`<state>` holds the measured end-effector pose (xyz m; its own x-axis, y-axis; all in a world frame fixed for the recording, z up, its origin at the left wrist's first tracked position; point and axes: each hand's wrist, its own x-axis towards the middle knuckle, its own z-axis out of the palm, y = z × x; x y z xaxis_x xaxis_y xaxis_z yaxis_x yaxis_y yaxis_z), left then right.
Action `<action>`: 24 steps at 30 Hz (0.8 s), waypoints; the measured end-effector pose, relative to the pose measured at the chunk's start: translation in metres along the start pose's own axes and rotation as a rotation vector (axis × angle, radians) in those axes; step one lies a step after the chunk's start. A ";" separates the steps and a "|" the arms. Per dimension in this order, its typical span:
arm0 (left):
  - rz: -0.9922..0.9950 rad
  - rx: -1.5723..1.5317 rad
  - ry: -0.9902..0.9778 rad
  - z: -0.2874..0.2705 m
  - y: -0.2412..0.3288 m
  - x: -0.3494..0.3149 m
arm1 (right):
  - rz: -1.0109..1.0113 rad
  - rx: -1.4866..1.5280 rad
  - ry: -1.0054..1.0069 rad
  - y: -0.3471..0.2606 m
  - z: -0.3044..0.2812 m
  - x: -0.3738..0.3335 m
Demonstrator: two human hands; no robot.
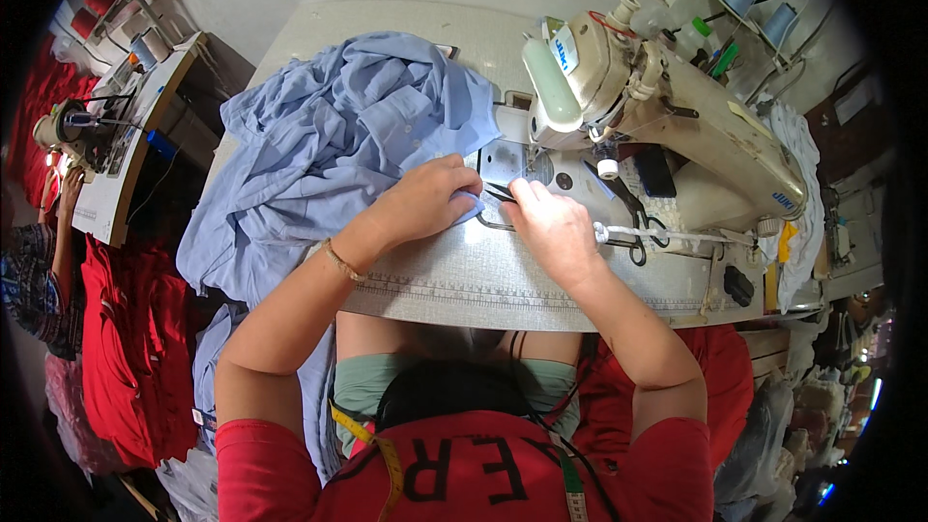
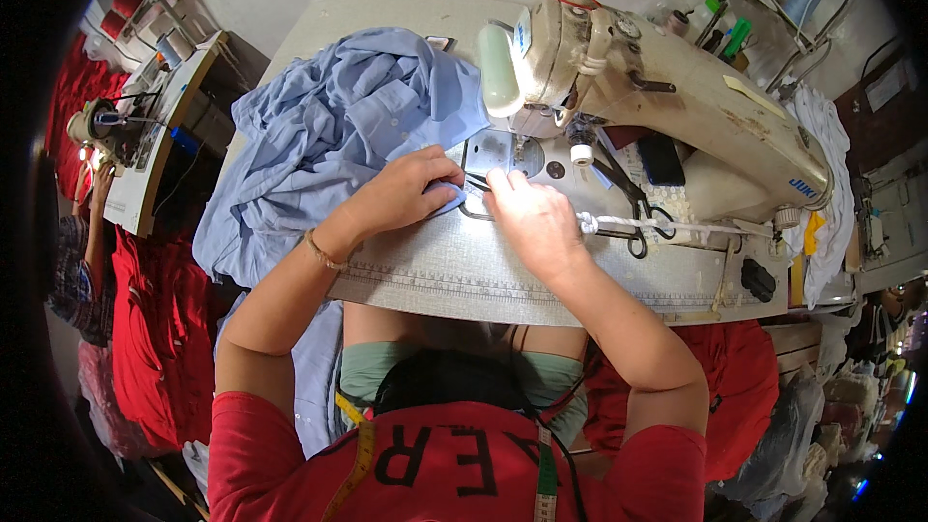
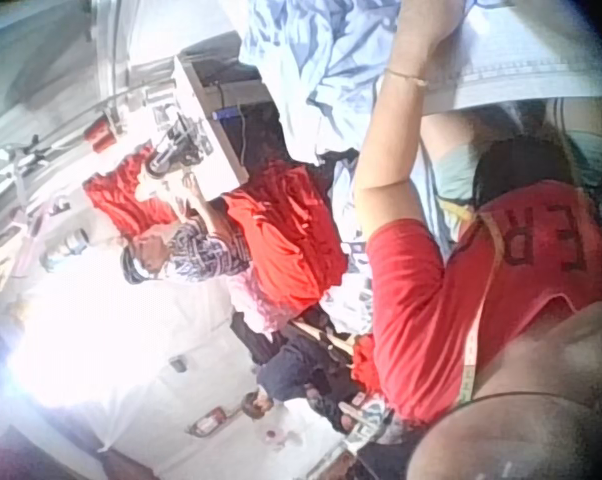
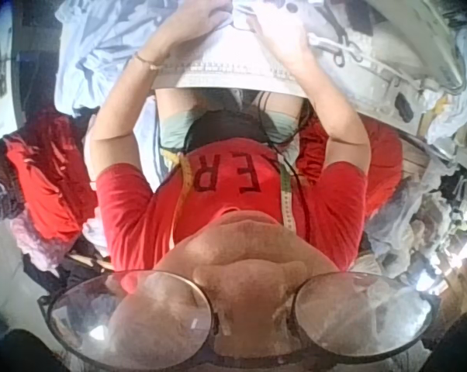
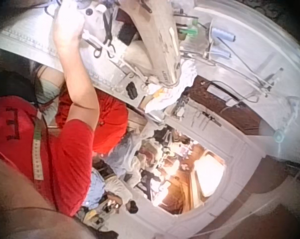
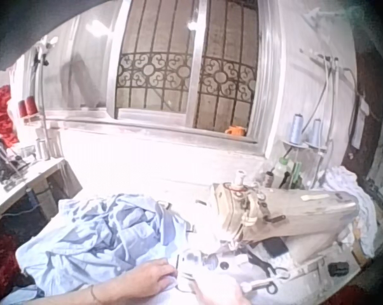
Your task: The person uses a sewing machine to stitch a blue shirt and trims thread using snips.
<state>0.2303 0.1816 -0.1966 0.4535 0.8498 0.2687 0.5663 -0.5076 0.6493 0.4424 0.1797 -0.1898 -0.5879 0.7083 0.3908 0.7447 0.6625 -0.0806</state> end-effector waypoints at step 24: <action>-0.244 -0.261 -0.112 0.003 -0.015 0.035 | 0.407 0.649 -0.348 -0.008 -0.024 0.007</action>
<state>0.2395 0.2188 -0.1993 0.4076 0.9131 0.0135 0.4791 -0.2264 0.8480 0.4398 0.1737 -0.1648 -0.4558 0.8865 -0.0797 0.6530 0.2722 -0.7068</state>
